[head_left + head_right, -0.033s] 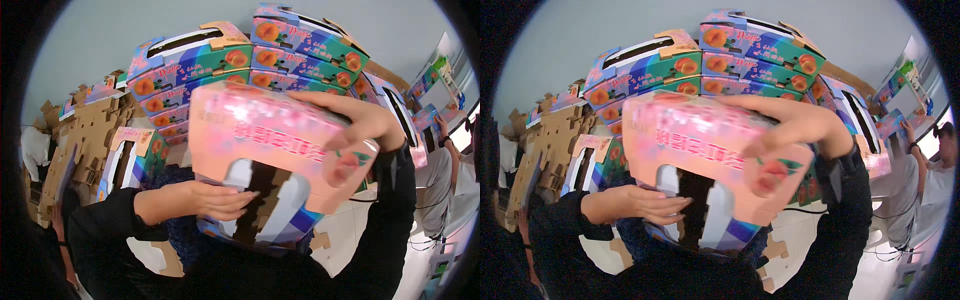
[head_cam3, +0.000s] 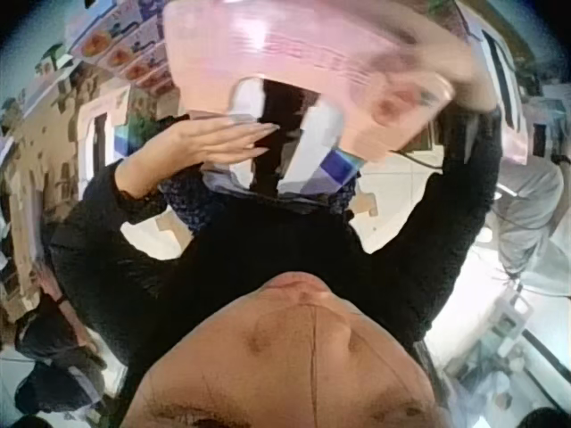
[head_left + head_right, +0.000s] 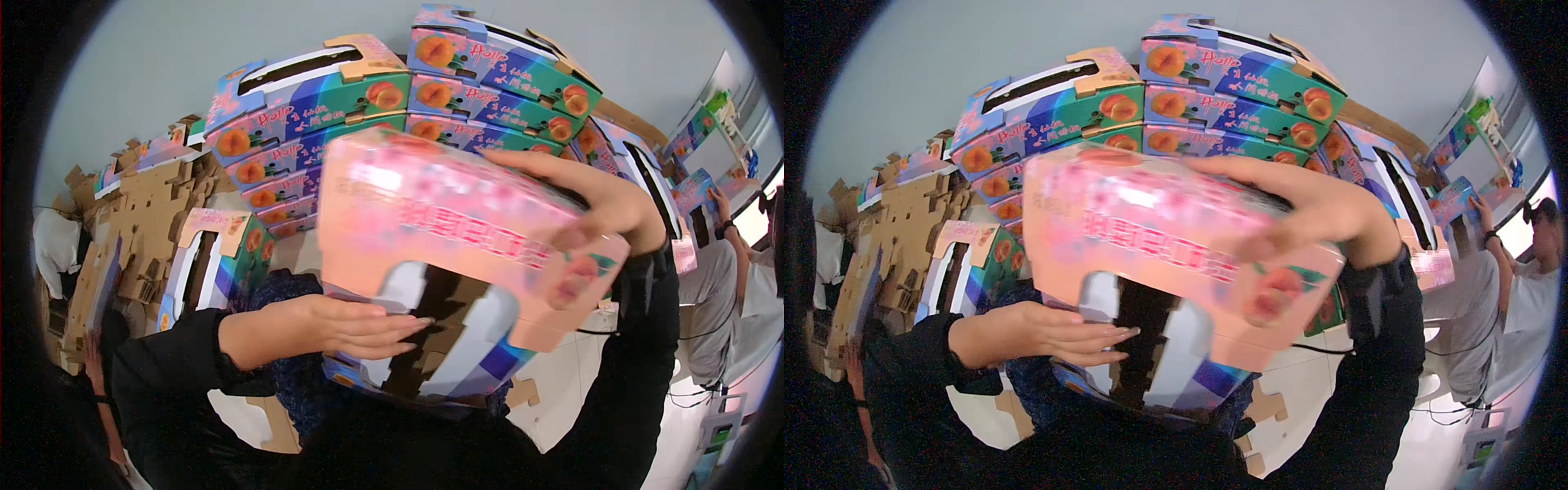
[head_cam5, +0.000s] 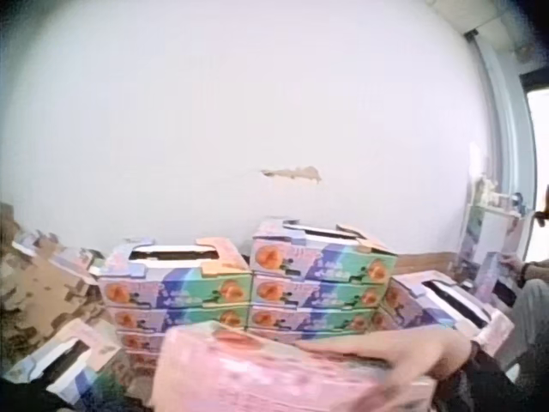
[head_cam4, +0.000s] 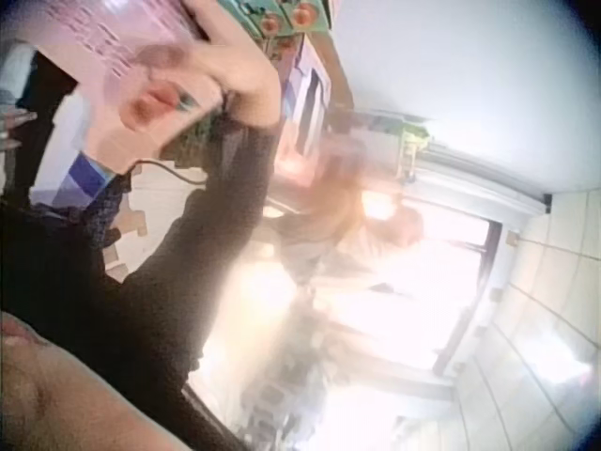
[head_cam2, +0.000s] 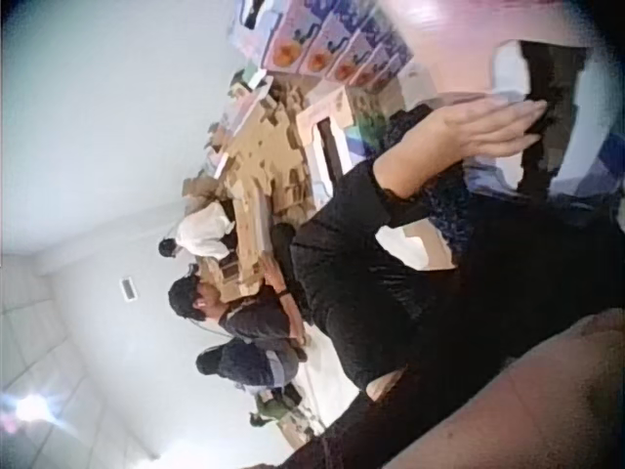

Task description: The person picks up pre-folded cardboard boxes, turns them over, and stacks them onto an existing pile of boxes.

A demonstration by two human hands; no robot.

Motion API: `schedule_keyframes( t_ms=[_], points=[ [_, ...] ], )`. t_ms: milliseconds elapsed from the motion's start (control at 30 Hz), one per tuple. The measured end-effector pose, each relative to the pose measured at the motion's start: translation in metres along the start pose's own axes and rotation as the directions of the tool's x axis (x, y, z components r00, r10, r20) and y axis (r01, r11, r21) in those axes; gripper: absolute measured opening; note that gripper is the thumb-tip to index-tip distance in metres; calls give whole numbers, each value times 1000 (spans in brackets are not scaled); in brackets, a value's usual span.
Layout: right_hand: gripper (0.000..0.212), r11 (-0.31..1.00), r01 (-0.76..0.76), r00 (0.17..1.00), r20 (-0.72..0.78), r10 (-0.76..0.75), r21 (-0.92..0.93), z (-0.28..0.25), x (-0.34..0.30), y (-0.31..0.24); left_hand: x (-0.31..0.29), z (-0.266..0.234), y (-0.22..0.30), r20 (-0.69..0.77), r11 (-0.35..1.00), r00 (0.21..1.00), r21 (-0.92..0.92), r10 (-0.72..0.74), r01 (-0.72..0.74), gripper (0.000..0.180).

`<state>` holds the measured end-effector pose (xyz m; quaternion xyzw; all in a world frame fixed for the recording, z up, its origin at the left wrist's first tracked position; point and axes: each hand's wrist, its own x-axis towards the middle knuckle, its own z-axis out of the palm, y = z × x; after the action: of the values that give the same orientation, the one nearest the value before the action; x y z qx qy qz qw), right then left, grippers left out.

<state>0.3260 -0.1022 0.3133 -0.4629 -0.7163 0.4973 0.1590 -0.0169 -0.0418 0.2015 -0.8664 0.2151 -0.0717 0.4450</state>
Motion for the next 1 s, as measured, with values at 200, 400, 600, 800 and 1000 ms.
schedule_keyframes(
  t_ms=[200, 400, 600, 800, 1000],
  points=[
    [94, 932, 230, 865, -497, -65, 279, 39, -117, -16, -18, -14, -27, -211, 947, 949, 170, -236, 273, 82],
    [82, 773, 627, 573, -731, -371, 99, 53, -240, 53, -52, 21, -22, -452, 812, 755, 107, -475, 574, 84],
    [64, 728, 482, -200, -870, -450, -488, 48, -435, 173, -69, 41, -14, -345, 561, 501, -98, -794, 822, 59],
    [45, 548, -772, -190, -705, -683, -323, 63, -315, 86, -84, 65, 1, -61, 306, 305, -364, -950, 880, 35],
    [48, 738, 670, -273, -951, 144, -80, 41, -258, 53, -157, 104, 61, 92, 54, 68, -146, -993, 988, 42]
  ],
)
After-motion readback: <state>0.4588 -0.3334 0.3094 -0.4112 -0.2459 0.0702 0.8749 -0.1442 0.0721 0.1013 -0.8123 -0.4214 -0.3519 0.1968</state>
